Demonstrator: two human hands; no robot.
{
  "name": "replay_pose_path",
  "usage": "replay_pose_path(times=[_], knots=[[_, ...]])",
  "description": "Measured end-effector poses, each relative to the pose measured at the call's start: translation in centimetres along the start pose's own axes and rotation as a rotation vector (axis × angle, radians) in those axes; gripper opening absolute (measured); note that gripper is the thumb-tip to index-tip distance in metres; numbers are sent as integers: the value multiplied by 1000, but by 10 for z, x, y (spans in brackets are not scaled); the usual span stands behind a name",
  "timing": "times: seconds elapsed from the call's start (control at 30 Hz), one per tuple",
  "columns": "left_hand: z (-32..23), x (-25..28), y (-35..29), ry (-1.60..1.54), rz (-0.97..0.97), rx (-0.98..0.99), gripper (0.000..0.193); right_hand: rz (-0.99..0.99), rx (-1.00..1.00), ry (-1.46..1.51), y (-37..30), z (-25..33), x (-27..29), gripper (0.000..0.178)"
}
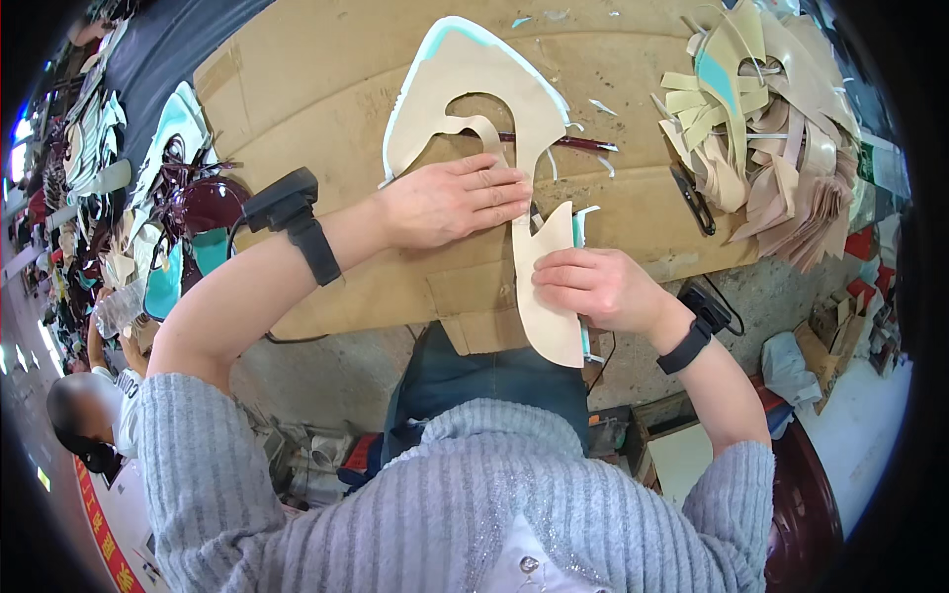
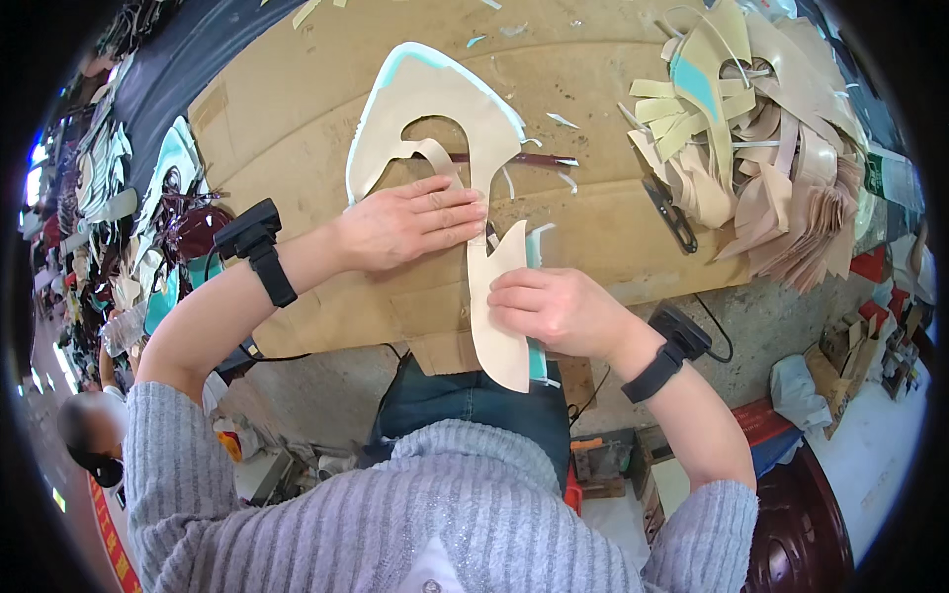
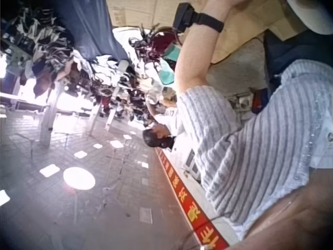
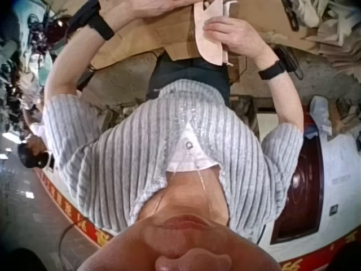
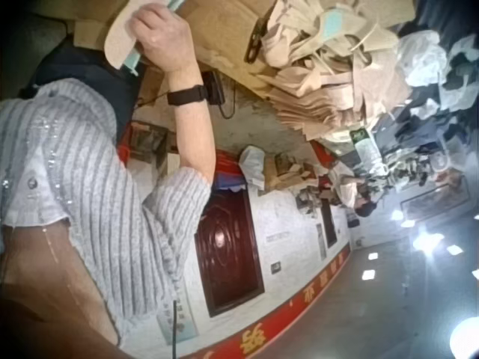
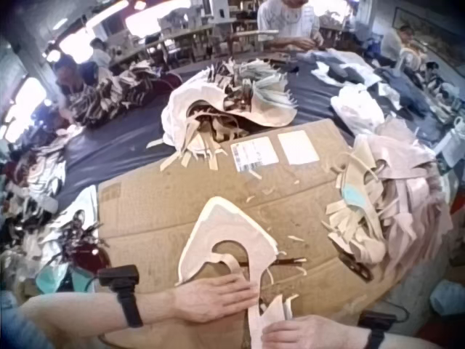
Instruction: Gluing and assembling components of a shoe upper at a manufacturing station.
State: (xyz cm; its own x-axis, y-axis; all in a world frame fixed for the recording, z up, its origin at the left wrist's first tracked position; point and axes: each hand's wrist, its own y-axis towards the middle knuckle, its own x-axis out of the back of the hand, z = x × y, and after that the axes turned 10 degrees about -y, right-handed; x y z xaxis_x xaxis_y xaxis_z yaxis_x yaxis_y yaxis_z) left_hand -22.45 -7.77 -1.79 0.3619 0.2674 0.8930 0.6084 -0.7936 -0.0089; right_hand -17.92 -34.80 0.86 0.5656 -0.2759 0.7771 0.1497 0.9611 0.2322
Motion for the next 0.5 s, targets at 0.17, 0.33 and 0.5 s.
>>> replay_pose_path(times=[0.17, 0.33, 0.5], knots=[[-9, 3, 1, 15, 21, -3, 53, -4, 9, -26, 4, 2, -6, 11], [-27, 7, 4, -104, -24, -106, 49, 19, -8, -22, 3, 0, -7, 10], [-45, -3, 4, -75, -64, -65, 34, 32, -23, -16, 5, 6, -4, 12]])
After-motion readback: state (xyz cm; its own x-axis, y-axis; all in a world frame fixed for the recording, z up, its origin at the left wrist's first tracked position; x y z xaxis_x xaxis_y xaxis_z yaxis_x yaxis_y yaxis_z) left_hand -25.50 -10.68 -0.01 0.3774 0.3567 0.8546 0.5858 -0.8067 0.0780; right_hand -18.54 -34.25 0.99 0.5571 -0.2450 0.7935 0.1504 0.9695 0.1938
